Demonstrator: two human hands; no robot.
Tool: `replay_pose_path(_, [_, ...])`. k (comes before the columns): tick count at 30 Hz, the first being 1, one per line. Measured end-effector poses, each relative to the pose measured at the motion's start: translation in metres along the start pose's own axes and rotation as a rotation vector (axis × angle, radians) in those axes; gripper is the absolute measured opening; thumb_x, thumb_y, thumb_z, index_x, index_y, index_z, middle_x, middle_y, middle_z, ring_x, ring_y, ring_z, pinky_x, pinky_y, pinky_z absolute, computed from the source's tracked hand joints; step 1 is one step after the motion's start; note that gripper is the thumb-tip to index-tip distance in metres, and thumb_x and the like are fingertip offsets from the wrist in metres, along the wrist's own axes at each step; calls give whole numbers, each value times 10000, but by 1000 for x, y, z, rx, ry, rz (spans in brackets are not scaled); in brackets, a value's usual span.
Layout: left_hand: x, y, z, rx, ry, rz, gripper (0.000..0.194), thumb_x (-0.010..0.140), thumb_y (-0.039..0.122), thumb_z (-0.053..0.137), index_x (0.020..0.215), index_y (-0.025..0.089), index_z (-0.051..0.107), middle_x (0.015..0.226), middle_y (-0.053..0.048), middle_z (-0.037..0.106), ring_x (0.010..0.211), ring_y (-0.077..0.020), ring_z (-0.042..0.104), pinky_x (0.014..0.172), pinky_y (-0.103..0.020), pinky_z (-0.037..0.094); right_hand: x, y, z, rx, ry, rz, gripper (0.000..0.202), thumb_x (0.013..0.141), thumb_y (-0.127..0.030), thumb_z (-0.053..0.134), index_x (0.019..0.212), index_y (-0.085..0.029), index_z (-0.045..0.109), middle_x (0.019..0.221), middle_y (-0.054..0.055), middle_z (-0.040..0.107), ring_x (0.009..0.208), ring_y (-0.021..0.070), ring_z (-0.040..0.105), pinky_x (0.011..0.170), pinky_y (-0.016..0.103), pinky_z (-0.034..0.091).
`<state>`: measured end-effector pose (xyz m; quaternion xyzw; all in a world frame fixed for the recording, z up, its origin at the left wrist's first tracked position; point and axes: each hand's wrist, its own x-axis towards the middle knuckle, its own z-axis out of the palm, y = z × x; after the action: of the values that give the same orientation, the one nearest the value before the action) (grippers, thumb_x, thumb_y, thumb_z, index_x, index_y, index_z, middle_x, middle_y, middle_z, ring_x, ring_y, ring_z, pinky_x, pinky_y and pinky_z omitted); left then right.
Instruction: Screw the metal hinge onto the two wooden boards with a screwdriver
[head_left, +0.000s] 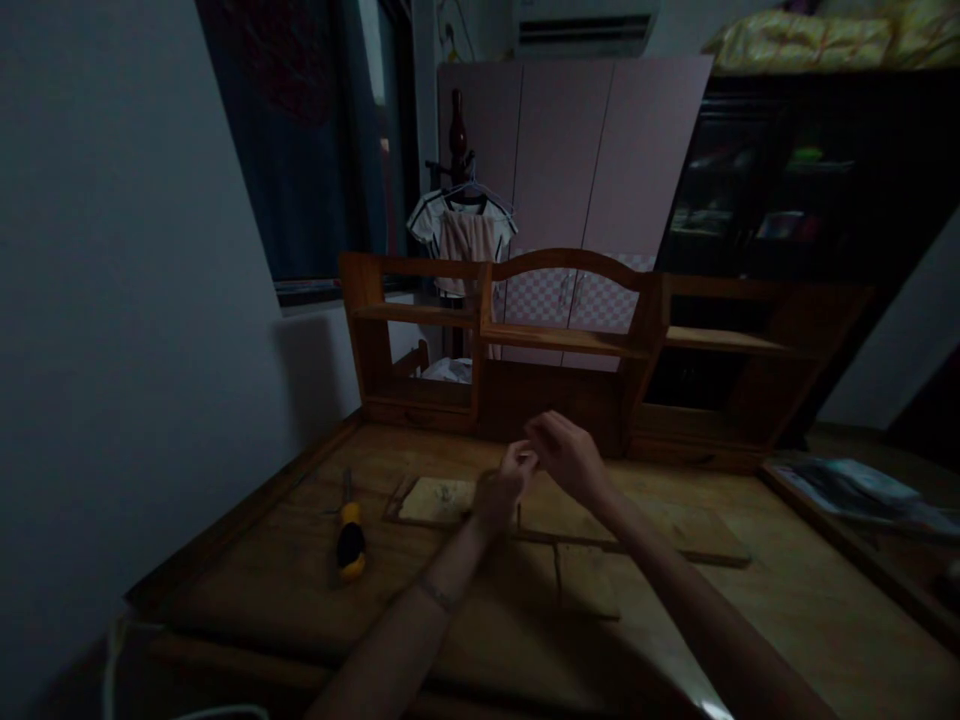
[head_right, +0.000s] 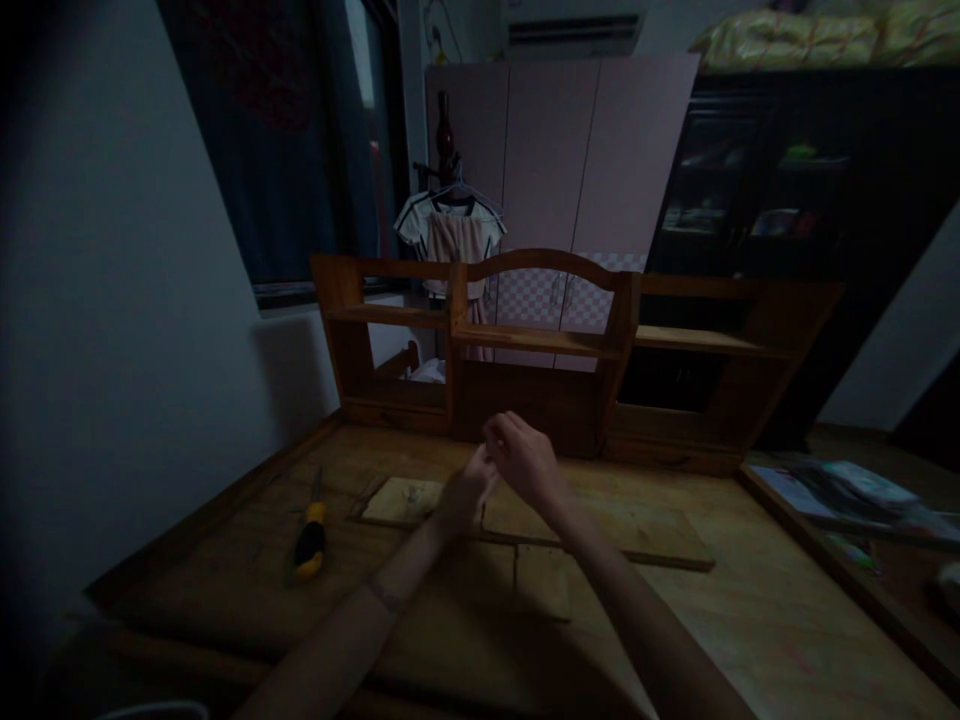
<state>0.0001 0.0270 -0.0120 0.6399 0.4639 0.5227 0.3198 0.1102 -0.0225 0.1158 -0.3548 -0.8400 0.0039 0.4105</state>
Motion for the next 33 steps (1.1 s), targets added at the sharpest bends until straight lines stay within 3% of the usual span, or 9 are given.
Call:
replay_pose_path(3, [-1, 2, 7, -240, -71, -32, 393, 972, 477, 550, 1261, 212, 536, 1127, -114, 695, 922, -176, 695, 799, -314, 563, -49, 53, -17, -74, 24, 56, 206, 1002, -285, 468, 987, -199, 655, 897, 45, 624, 729, 156, 590, 707, 278, 457])
replay_pose_path(7, [-6, 5, 12, -453, -162, -57, 579, 839, 529, 713, 1265, 220, 472, 1108, -115, 720, 947, -185, 701, 892, -324, 519, -91, 81, -11, -117, -9, 58, 250, 1010, -299, 470, 1124, -204, 671, 1022, 76, 653, 780, 165, 637, 717, 286, 504])
replay_pose_path(10, [-10, 8, 10, -548, -203, -114, 639, 792, 496, 774, 1279, 228, 459, 1023, -76, 727, 951, -183, 692, 901, -314, 492, -100, 83, -5, -123, -68, 25, 316, 1009, -278, 476, 1283, -245, 630, 1140, 86, 653, 900, 180, 671, 783, 296, 530])
replay_pose_path(14, [-14, 14, 11, -532, -257, -113, 646, 798, 479, 774, 1297, 228, 449, 1018, -68, 722, 964, -194, 695, 889, -311, 493, -102, 83, -2, -145, -119, 23, 324, 996, -235, 485, 1280, -239, 642, 1128, 96, 665, 890, 191, 675, 760, 297, 533])
replay_pose_path(17, [-17, 20, 15, -490, -275, -119, 631, 823, 495, 741, 1310, 216, 454, 897, -39, 720, 866, -184, 701, 839, -303, 505, -104, 86, 1, -151, -136, 31, 300, 1006, -247, 491, 1252, -221, 660, 1086, 83, 676, 859, 173, 673, 754, 268, 517])
replay_pose_path(24, [-21, 28, 18, -437, -217, -83, 642, 790, 549, 751, 1265, 178, 532, 852, -23, 718, 829, -167, 689, 809, -283, 519, -107, 91, 10, -164, -47, 64, 264, 1015, -322, 506, 1107, -213, 728, 994, 63, 706, 796, 155, 680, 708, 244, 487])
replay_pose_path(29, [-22, 33, 21, -536, -140, -148, 513, 718, 538, 815, 1011, 145, 662, 913, -56, 739, 837, -170, 696, 818, -279, 538, -106, 88, 11, -155, -9, 52, 230, 1001, -252, 521, 1074, -206, 734, 1003, 66, 717, 798, 154, 679, 701, 241, 482])
replay_pose_path(33, [-25, 38, 24, -603, -124, -209, 481, 710, 516, 830, 968, 136, 689, 906, -59, 748, 828, -160, 694, 817, -267, 542, -106, 85, 11, -141, 10, 60, 193, 981, -241, 546, 991, -193, 734, 931, 61, 700, 735, 151, 658, 650, 245, 471])
